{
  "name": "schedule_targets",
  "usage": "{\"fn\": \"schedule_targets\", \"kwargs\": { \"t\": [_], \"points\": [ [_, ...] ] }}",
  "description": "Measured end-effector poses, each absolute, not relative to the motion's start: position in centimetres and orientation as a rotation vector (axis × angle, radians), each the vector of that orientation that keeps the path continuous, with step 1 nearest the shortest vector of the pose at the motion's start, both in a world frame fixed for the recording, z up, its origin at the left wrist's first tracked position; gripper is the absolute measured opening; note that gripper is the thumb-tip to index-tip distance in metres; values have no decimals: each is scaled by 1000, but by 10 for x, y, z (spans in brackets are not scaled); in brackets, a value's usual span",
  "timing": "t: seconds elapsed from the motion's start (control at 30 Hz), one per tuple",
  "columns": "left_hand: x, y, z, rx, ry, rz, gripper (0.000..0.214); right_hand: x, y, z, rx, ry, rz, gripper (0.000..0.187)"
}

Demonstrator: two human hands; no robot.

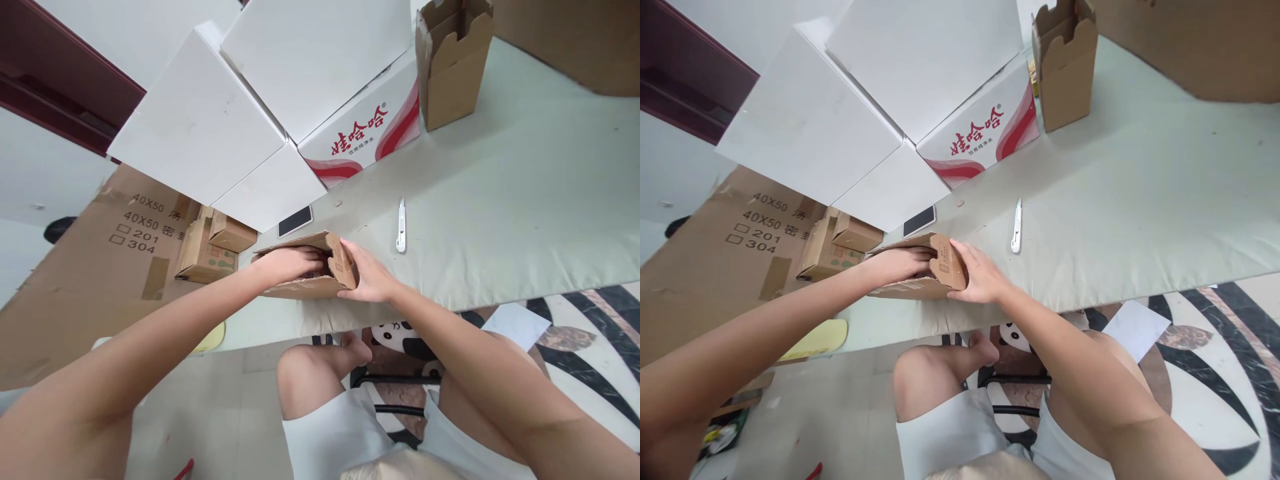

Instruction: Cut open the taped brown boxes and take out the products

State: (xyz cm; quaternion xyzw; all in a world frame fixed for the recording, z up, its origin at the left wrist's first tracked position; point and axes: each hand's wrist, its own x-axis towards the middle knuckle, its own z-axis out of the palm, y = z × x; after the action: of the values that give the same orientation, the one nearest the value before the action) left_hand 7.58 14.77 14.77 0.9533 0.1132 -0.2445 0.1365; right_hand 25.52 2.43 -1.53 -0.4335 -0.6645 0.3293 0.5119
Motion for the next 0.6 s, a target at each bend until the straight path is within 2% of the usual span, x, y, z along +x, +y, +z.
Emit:
{"fn": "schedule_targets", "kwargs": {
  "t": [0.23, 0.6],
  "points": [
    [80, 154, 140, 2798, 282, -713, 37, 257, 21, -14, -1058, -1581, 803, 123],
    [110, 163, 148, 3022, 1, -1020, 32, 257, 21, -10, -1099, -1551, 798, 121]
  ]
}}
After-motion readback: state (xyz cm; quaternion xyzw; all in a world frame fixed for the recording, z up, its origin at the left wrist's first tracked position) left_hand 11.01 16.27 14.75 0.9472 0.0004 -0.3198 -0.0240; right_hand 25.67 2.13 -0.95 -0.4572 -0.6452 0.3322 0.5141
